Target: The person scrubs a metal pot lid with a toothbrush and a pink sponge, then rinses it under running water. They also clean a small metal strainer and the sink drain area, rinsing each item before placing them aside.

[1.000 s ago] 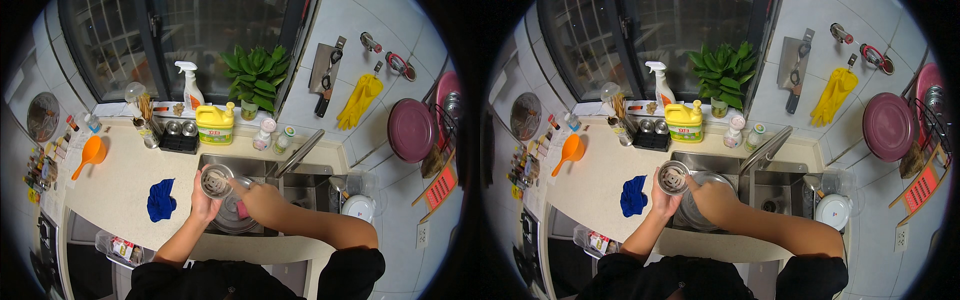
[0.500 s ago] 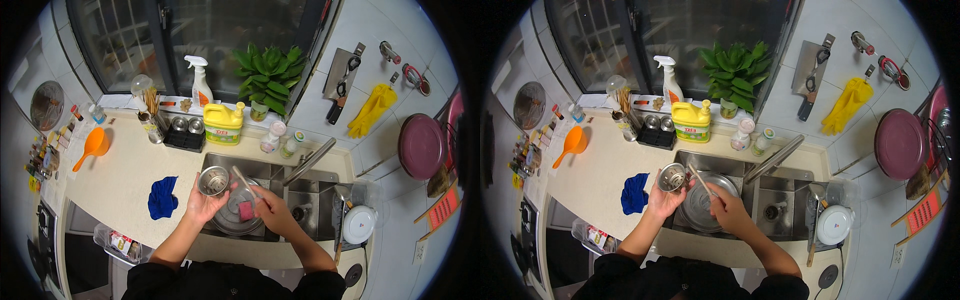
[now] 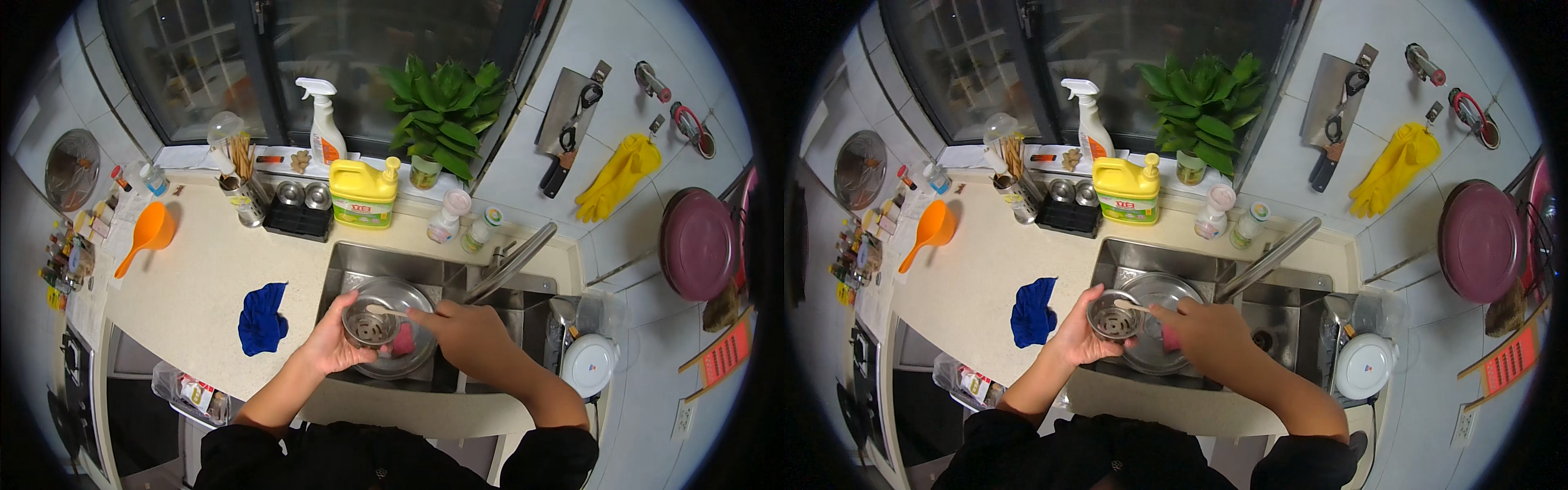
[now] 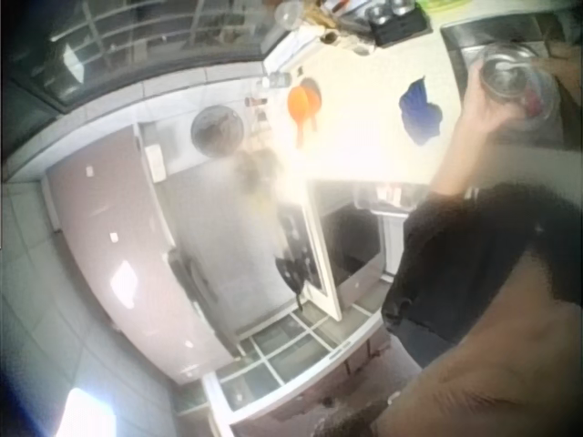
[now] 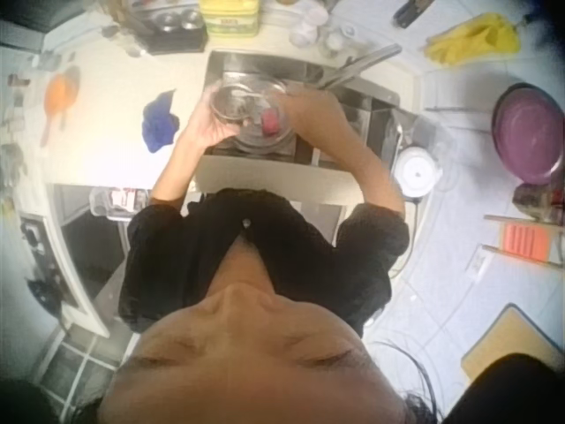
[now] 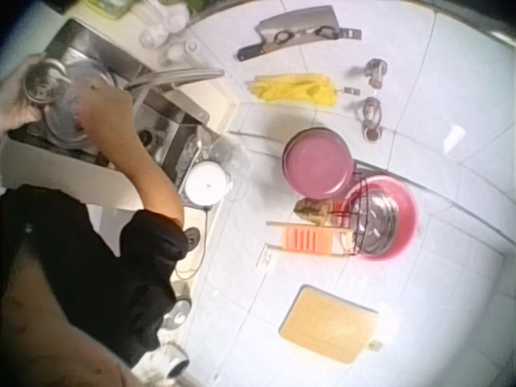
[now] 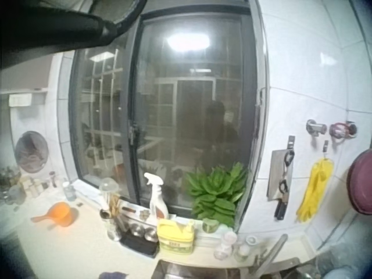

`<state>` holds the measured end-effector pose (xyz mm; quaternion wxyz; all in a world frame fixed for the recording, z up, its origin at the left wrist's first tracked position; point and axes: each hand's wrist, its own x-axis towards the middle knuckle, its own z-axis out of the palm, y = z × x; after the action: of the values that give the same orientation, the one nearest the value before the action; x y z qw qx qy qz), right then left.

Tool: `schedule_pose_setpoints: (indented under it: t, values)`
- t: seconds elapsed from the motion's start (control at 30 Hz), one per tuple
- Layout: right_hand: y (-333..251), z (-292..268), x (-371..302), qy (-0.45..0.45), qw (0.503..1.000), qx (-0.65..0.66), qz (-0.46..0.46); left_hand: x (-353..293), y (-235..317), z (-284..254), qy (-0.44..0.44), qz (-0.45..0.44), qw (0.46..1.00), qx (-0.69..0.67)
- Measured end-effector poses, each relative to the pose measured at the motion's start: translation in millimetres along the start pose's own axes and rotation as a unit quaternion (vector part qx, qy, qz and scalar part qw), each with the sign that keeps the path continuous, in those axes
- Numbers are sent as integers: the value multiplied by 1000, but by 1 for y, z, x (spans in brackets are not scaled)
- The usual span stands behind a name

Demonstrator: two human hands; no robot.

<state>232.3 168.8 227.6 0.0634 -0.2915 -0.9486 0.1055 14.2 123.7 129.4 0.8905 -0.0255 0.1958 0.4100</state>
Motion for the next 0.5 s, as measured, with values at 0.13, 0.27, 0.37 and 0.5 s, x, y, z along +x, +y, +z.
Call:
schedule_pose_setpoints:
  t: [0.13,0.27,0.37,0.5]
  values:
    - [-8,7,-5,20,997,-74,6,2,-2,10,69,-13,996,53]
    - [-4,18,-19,6,999,-1,54,8,0,-3,87,35,991,92]
    - [12,43,-48,-6,963,202,178,16,0,-19,130,77,984,94]
    - [30,115,-139,8,851,383,359,23,-15,-42,171,60,977,113]
